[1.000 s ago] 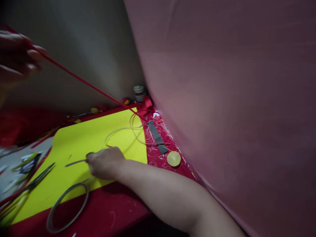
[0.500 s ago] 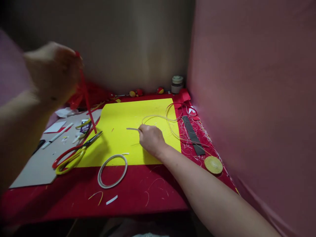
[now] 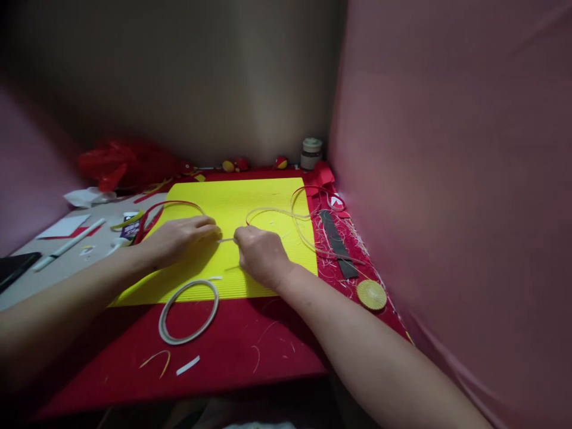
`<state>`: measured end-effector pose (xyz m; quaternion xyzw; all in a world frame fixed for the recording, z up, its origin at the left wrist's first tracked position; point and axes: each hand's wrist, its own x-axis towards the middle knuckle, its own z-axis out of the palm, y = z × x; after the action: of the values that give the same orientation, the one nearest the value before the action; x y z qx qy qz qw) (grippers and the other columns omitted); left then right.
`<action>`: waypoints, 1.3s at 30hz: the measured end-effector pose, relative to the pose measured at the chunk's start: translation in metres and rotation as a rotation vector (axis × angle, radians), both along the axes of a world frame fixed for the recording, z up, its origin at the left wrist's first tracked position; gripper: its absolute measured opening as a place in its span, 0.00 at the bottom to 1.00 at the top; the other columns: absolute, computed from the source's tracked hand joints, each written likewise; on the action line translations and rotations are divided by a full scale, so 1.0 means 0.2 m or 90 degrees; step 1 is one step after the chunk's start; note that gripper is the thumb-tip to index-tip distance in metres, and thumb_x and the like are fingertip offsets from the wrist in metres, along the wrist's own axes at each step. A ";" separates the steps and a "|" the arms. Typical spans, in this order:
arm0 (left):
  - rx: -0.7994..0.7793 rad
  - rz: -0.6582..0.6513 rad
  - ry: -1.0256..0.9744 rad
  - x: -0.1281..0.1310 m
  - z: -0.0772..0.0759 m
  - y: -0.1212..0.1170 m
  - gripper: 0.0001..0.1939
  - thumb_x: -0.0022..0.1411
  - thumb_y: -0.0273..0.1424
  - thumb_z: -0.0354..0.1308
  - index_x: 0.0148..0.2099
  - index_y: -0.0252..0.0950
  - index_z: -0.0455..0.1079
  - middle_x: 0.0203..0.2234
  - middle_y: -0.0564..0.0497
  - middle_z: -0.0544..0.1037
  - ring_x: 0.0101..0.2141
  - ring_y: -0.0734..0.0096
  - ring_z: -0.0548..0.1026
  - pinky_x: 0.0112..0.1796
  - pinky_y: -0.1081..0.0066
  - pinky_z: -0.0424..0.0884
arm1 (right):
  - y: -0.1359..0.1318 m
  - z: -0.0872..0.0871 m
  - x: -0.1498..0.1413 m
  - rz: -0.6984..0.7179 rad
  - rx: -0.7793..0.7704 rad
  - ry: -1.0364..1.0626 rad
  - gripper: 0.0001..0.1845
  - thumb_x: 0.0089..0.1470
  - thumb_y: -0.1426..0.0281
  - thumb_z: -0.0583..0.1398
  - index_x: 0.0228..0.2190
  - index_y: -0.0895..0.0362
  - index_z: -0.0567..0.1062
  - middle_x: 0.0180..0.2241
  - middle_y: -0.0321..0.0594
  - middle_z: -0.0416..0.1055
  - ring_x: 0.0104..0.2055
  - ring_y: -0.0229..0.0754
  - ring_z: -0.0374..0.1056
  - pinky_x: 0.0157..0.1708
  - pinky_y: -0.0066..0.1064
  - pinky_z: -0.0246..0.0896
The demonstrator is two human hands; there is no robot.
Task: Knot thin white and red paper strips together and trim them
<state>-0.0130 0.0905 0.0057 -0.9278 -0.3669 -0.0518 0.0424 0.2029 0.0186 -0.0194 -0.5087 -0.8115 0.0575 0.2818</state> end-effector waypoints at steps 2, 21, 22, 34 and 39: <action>-0.001 0.032 -0.010 0.01 0.02 -0.05 0.18 0.61 0.25 0.45 0.51 0.34 0.69 0.45 0.41 0.74 0.42 0.63 0.73 0.39 0.68 0.67 | 0.01 0.00 0.01 -0.011 -0.019 0.030 0.12 0.60 0.71 0.53 0.36 0.61 0.76 0.34 0.45 0.77 0.34 0.40 0.70 0.34 0.29 0.56; -0.270 0.027 0.034 0.12 0.02 -0.28 0.09 0.58 0.29 0.52 0.34 0.35 0.73 0.29 0.50 0.78 0.29 0.74 0.71 0.29 0.76 0.60 | -0.03 0.00 -0.02 -0.047 -0.038 0.025 0.09 0.57 0.73 0.54 0.34 0.59 0.75 0.31 0.42 0.76 0.31 0.40 0.68 0.31 0.30 0.52; -0.255 0.030 0.029 0.11 0.01 -0.29 0.09 0.58 0.29 0.52 0.33 0.35 0.73 0.28 0.50 0.78 0.28 0.74 0.71 0.29 0.76 0.59 | -0.03 0.01 -0.02 -0.050 -0.049 0.040 0.09 0.58 0.72 0.55 0.34 0.59 0.75 0.30 0.42 0.76 0.30 0.39 0.67 0.31 0.30 0.52; -0.386 0.109 -0.236 0.08 0.02 -0.32 0.12 0.60 0.35 0.48 0.33 0.31 0.67 0.24 0.52 0.70 0.25 0.77 0.65 0.27 0.77 0.60 | -0.05 0.03 -0.07 0.065 -0.224 0.238 0.05 0.48 0.72 0.62 0.29 0.61 0.77 0.18 0.31 0.64 0.21 0.31 0.56 0.23 0.25 0.50; -0.429 0.136 -0.311 0.09 0.02 -0.33 0.12 0.59 0.35 0.51 0.33 0.30 0.69 0.24 0.52 0.70 0.25 0.77 0.65 0.27 0.76 0.60 | -0.06 0.00 -0.08 0.090 -0.176 0.167 0.07 0.52 0.74 0.59 0.26 0.61 0.77 0.21 0.37 0.70 0.24 0.34 0.61 0.26 0.26 0.52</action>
<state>0.0057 0.0249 0.0098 -0.8069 -0.4569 -0.1426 -0.3461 0.1872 0.0074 -0.0196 -0.4722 -0.7858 0.2543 0.3079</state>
